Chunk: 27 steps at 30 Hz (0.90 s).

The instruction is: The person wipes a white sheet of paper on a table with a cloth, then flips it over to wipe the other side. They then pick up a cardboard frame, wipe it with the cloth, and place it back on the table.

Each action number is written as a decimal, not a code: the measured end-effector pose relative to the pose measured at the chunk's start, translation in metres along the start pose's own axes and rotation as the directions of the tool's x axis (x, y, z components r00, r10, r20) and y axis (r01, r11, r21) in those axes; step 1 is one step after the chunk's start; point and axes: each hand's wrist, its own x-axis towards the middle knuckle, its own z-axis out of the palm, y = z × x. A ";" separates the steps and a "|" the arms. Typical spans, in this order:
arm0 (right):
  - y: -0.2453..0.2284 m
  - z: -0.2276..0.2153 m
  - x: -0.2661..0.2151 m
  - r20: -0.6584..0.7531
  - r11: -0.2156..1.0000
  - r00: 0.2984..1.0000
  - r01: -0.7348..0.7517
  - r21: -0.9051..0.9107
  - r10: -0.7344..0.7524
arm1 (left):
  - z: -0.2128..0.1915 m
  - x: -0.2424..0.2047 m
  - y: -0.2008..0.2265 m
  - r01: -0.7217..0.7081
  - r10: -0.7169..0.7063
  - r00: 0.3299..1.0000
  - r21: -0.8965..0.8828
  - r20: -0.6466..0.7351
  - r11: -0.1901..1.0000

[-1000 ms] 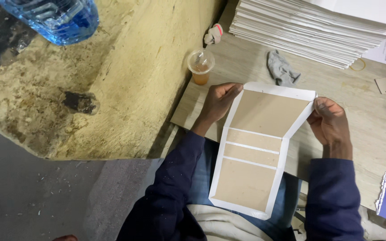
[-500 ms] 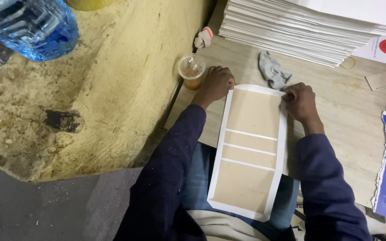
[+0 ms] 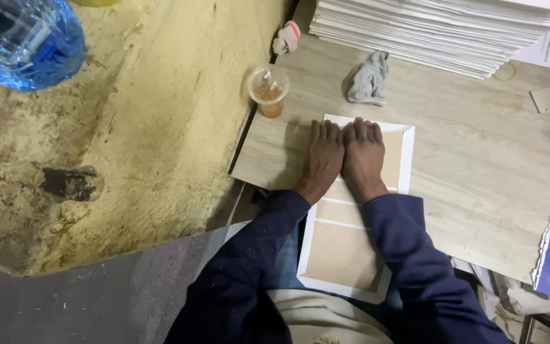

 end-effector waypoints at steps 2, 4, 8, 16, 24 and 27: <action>0.002 0.003 -0.006 -0.051 0.999 0.999 0.012 0.033 -0.011 | -0.004 0.001 0.000 0.010 -0.009 1.000 0.050 -0.010 0.999; 0.018 0.006 0.000 0.050 0.997 0.997 0.056 0.049 -0.058 | 0.018 0.008 -0.001 0.018 -0.018 0.997 0.002 -0.073 1.000; 0.050 -0.080 0.029 0.533 0.988 0.845 -0.122 0.098 0.052 | 0.004 0.004 -0.002 0.028 -0.024 0.998 0.059 -0.057 0.998; 0.068 -0.024 -0.025 0.381 0.981 0.904 -0.189 -0.043 0.191 | -0.034 0.016 -0.006 0.073 -0.087 0.983 -0.093 -0.164 0.993; 0.078 -0.029 0.052 0.400 0.995 0.914 -0.088 0.047 0.062 | 0.024 0.006 -0.003 0.048 -0.133 0.949 -0.288 -0.285 0.956; 0.076 -0.002 0.093 0.294 0.894 0.952 -0.057 0.444 -0.086 | 0.031 0.006 -0.003 0.051 -0.164 0.931 -0.329 -0.327 0.943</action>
